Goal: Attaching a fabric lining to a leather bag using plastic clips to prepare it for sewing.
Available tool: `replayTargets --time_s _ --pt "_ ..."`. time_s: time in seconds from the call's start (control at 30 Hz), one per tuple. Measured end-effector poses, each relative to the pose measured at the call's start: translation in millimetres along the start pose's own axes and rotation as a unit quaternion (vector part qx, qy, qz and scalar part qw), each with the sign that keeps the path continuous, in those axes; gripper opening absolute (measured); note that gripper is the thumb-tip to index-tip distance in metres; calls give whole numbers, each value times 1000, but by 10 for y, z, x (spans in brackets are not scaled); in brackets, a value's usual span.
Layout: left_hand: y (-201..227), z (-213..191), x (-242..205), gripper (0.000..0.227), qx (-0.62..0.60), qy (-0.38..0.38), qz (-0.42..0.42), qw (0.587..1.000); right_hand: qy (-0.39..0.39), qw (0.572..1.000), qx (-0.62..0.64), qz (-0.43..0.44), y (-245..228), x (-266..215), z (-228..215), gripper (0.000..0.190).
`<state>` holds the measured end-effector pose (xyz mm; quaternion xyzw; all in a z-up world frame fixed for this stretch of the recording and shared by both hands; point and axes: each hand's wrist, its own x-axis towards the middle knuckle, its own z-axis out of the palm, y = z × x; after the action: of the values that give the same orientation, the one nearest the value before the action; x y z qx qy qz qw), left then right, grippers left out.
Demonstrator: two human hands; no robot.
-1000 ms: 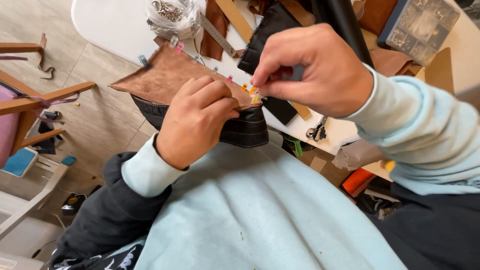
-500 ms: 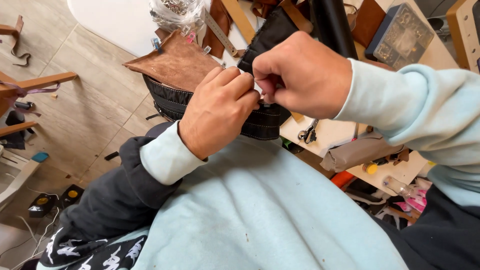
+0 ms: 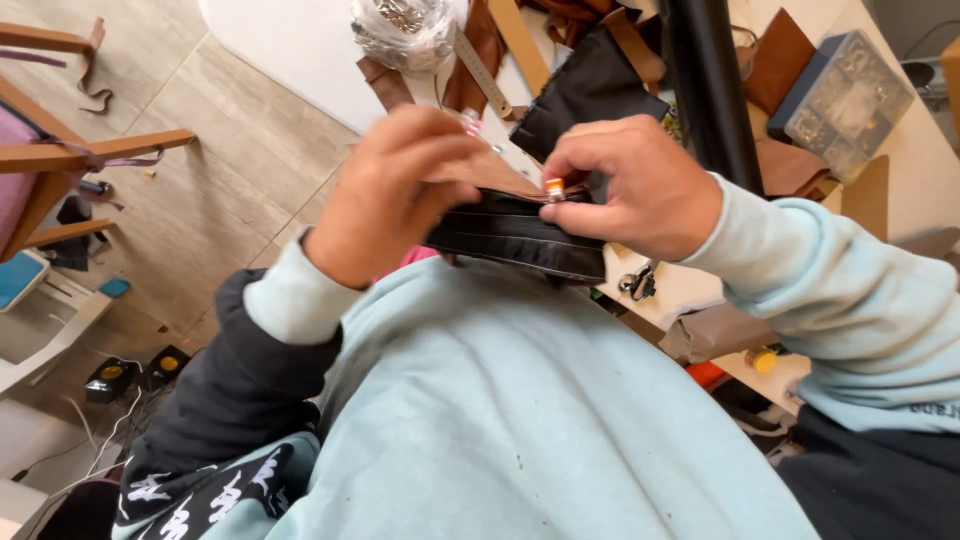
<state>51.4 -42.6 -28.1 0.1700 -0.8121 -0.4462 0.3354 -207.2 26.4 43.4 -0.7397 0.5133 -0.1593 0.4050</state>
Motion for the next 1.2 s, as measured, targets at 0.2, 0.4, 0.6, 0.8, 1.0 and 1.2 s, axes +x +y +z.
replayTargets --time_s 0.2,0.4,0.6,0.8,1.0,1.2 --pt "-450 -286 -301 39 -1 -25 -49 998 -24 999 -21 40 -27 -107 -191 15" --pt "-429 -5 -118 56 8 -5 24 1000 -10 998 -6 66 -133 -214 -353 12" --pt "-452 184 120 47 106 -50 40 992 42 997 20 68 -144 -307 -364 12" --pt "-409 360 211 13 174 -27 86 981 76 995 14 62 -95 -438 -286 15" --pt "-93 197 323 26 148 -46 99 983 146 987 -73 -3 69 -583 -180 11" --pt "117 143 391 31 311 -84 88 943 160 970 -181 -8 99 -525 80 27"
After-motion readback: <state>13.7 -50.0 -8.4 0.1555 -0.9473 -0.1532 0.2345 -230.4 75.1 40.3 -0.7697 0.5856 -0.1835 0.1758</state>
